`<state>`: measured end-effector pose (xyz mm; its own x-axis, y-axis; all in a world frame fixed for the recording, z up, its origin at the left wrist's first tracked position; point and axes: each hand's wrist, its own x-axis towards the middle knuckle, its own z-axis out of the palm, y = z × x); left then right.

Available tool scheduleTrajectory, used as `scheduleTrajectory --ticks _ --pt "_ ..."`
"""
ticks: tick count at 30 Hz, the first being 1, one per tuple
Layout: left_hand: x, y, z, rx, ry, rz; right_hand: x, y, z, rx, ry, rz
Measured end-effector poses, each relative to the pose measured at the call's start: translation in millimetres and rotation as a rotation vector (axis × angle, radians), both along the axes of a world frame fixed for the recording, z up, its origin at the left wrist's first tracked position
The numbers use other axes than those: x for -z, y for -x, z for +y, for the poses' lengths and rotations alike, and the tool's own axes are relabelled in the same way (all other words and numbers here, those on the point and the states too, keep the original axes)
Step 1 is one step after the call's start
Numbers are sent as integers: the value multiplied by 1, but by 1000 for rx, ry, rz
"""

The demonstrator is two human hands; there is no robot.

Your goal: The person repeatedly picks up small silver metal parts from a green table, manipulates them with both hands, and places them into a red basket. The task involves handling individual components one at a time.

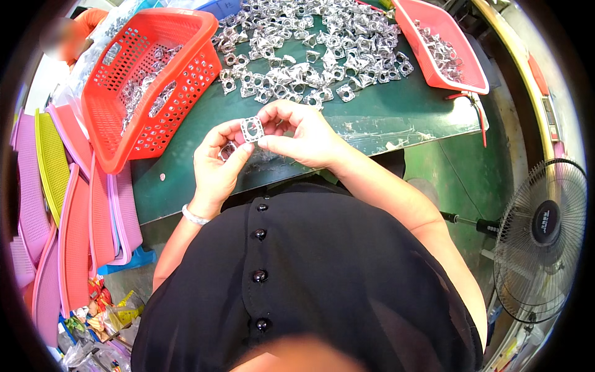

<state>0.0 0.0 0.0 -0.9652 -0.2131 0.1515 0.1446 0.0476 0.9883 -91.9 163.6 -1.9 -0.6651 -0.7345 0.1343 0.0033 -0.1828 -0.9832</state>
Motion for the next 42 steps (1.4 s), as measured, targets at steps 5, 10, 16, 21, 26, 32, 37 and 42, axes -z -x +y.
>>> scheduleTrajectory --ticks 5,10,16,21,26,32,37,42 --pt "-8 -1 -1 31 -152 -71 -1 0 -2 42 21 23" --pt "-13 0 0 45 -191 -87 -1 1 -4 43 9 9" --pt "-13 3 0 62 -289 -174 1 2 -4 54 -2 5" --pt "-13 7 1 43 -301 -236 3 2 -4 71 -18 27" --pt "-13 7 2 31 -310 -242 1 0 -5 144 -63 163" --pt "-10 7 6 1 -300 -213 -5 -2 -5 265 -152 652" --pt "-6 8 6 30 -339 -248 -8 -2 -10 321 -162 940" --pt "-4 10 -1 127 -633 -313 -8 -5 -14 306 -72 938"
